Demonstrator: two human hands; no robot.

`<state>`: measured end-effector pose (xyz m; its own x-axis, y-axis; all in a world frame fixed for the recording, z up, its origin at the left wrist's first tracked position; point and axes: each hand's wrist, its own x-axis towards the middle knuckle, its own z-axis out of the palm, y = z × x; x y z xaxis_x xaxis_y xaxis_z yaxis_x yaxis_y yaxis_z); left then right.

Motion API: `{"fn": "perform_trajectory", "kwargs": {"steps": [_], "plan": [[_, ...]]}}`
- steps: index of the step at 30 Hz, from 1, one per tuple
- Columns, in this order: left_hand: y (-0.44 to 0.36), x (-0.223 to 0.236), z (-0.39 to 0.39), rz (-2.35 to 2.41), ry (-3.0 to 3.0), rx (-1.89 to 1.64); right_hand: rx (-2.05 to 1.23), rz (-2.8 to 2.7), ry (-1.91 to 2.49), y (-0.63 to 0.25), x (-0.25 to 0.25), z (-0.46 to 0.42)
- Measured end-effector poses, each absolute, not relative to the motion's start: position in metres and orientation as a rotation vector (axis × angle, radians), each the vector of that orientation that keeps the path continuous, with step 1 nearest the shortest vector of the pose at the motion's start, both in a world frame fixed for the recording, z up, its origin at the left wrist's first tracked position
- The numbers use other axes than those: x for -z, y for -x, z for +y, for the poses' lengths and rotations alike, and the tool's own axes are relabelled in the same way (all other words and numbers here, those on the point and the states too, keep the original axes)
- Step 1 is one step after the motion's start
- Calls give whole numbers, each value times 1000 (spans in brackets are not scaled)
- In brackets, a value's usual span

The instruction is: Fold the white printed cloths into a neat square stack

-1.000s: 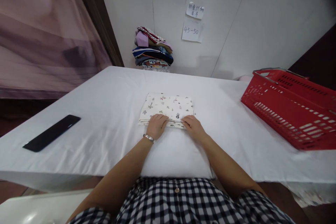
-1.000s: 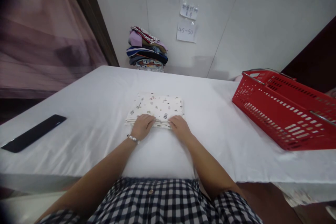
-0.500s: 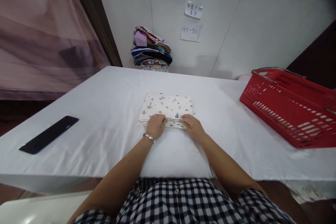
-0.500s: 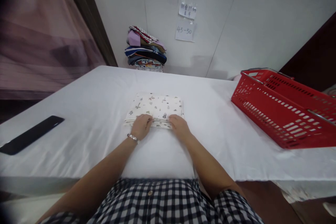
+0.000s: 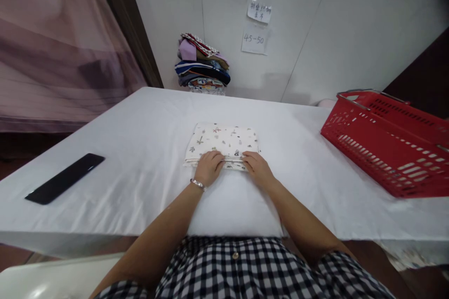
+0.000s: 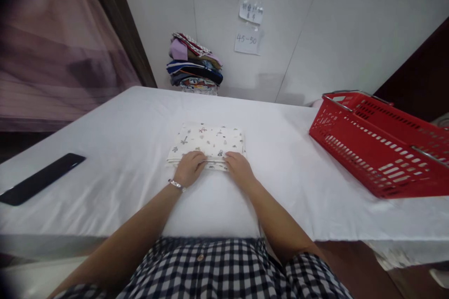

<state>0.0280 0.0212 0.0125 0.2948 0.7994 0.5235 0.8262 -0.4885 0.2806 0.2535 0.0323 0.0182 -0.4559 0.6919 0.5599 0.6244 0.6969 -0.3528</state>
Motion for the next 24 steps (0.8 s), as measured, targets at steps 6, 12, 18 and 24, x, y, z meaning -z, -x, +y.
{"fn": "perform_trajectory", "kwargs": {"steps": [6, 12, 18, 24], "plan": [[-28, -12, 21, -1534, 2487, 983, -69, -2243, 884, -254, -22, 31], [-28, -13, 20, -1493, 2478, 1029, -52, -2281, 937, -257, -20, 31], [-28, -14, 20, -1459, 2466, 1001, -1, -2263, 988, -257, -18, 30], [-28, -13, 22, -1477, 2458, 990, -81, -2365, 969, -258, -21, 28]]}}
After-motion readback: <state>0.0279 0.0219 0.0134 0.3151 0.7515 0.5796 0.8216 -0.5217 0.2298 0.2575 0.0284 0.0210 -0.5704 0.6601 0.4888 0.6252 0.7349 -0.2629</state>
